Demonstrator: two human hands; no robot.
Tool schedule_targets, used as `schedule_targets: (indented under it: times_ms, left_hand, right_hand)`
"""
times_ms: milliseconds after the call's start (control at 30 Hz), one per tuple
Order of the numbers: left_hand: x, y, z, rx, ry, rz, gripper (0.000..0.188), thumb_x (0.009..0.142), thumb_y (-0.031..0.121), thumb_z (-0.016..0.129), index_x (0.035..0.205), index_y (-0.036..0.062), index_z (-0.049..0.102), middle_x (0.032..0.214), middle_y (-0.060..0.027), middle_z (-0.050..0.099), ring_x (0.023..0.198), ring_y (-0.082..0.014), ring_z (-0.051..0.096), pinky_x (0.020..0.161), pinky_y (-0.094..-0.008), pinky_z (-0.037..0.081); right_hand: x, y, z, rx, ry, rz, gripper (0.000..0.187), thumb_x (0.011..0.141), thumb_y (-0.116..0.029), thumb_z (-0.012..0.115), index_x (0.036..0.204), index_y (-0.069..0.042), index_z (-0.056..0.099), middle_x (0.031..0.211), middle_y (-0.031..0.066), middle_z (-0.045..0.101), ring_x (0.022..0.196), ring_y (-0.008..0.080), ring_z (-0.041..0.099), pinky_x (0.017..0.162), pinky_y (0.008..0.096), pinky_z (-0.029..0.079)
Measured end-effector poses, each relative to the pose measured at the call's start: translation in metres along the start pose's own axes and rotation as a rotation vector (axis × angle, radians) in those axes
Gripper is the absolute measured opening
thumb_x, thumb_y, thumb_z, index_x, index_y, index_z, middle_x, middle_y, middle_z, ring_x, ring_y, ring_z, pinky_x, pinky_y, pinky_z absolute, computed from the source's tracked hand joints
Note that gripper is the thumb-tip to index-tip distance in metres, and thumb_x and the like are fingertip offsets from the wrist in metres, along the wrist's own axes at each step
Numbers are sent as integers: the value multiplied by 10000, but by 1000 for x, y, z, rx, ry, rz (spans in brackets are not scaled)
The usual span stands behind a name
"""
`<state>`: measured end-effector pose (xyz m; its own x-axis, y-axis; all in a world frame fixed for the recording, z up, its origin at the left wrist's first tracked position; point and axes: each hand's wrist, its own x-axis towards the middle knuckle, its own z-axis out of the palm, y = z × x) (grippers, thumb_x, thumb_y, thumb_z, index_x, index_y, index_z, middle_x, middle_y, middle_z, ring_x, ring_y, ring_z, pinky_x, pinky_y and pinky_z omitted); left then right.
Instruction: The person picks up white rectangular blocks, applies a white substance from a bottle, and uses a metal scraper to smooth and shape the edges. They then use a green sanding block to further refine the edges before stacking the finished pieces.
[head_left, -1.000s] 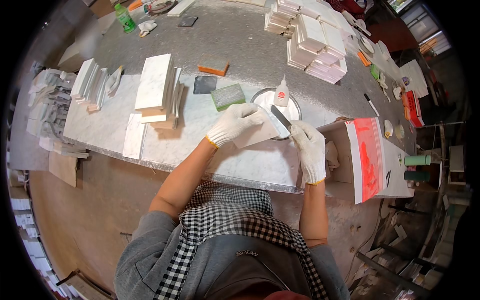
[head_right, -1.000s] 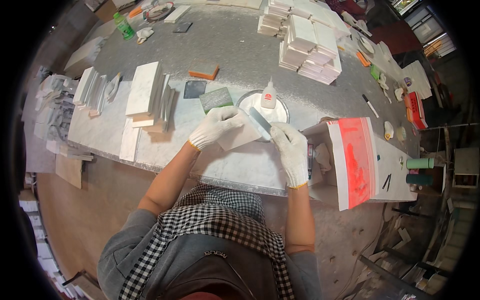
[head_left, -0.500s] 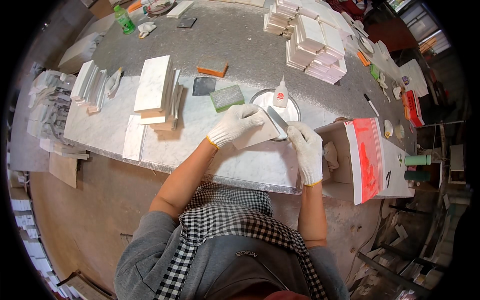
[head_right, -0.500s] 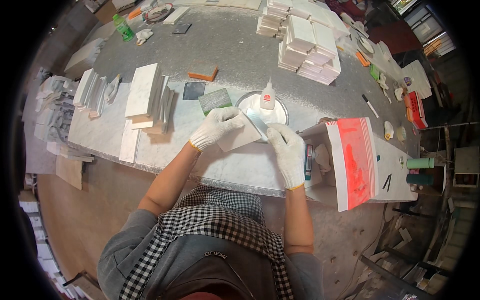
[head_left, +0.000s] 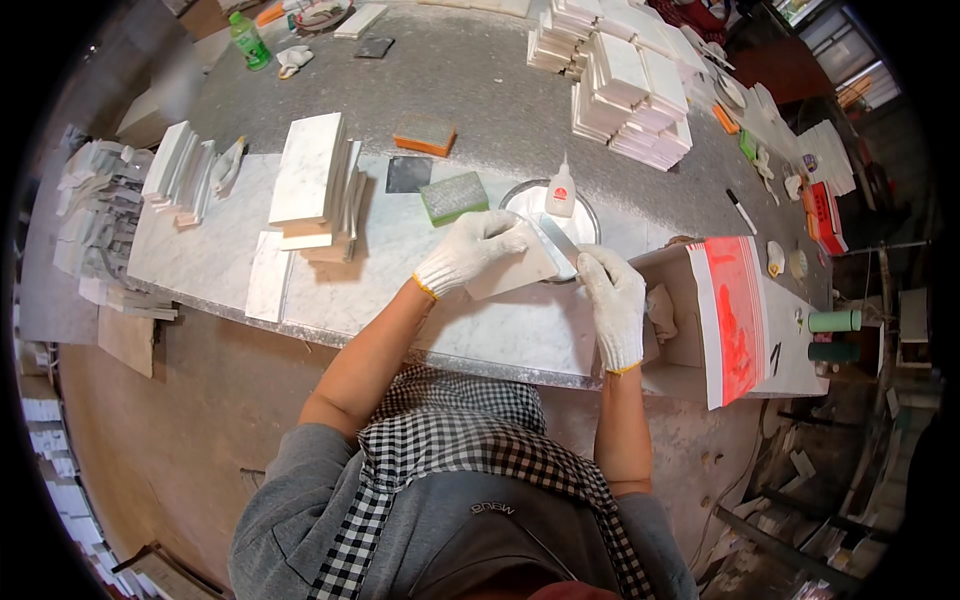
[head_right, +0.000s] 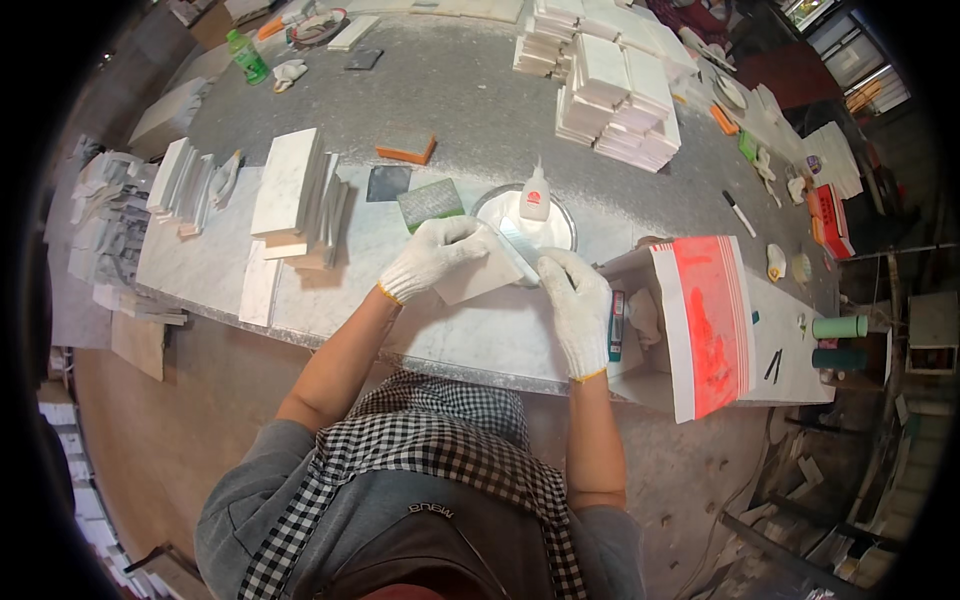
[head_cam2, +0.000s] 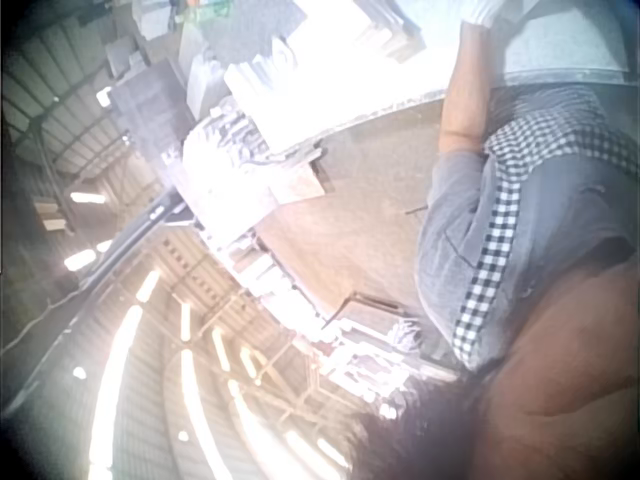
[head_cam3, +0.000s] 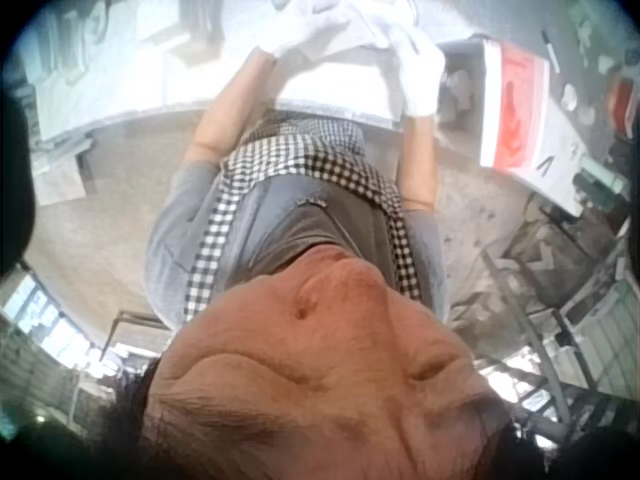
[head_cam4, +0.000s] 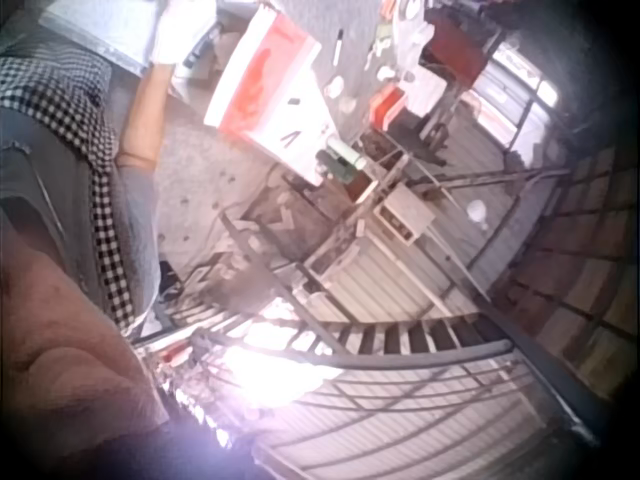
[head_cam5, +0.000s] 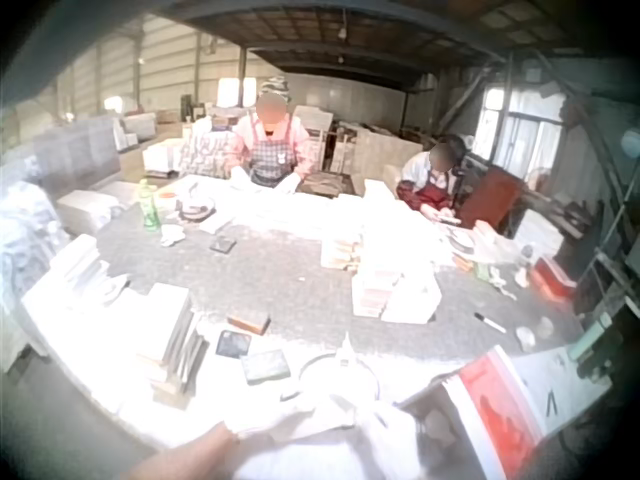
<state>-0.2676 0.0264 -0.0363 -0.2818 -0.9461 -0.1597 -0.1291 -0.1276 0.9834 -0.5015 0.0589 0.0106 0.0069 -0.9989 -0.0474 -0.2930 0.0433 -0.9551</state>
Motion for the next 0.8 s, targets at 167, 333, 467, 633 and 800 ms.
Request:
schedule_targets:
  times_ms: [167, 333, 467, 633, 800]
  left_hand:
    - [0, -3, -1, -13, 10, 1, 323, 952, 236, 701, 1174, 2, 716, 1059, -28, 712, 954, -119, 641, 854, -297, 528]
    - [-1, -1, 3, -54, 39, 29, 300, 942, 257, 682, 1110, 11, 717, 977, -37, 694, 897, -134, 635, 825, -306, 524]
    - [-2, 1, 0, -30, 39, 8, 324, 946, 250, 688, 1143, -6, 718, 1023, -37, 701, 924, -126, 637, 839, -301, 528]
    - [0, 11, 3, 39, 22, 7, 333, 954, 252, 690, 1150, -16, 719, 997, -37, 710, 916, -124, 645, 833, -296, 534]
    - [23, 22, -7, -302, -120, -319, 325, 973, 222, 671, 1140, -55, 710, 996, -79, 739, 872, -155, 690, 805, -306, 558]
  right_hand:
    - [-5, -6, 0, -35, -50, 15, 250, 986, -150, 639, 1124, 43, 720, 974, 74, 729, 903, 127, 626, 836, 288, 497]
    - [-3, 4, -3, -35, 0, 7, 245, 983, -149, 647, 1123, 40, 718, 991, 83, 738, 907, 132, 631, 848, 290, 498]
    - [-7, -1, 0, -72, -11, -2, 244, 986, -147, 649, 1121, 46, 714, 981, 90, 733, 895, 134, 628, 830, 291, 499]
    - [-6, 18, -5, -66, 101, -19, 243, 985, -160, 651, 1120, 29, 721, 966, 111, 740, 875, 159, 646, 810, 308, 506]
    - [-12, 29, -11, -332, 204, -49, 235, 977, -221, 655, 1102, -42, 743, 1006, 152, 740, 887, 265, 686, 820, 362, 524]
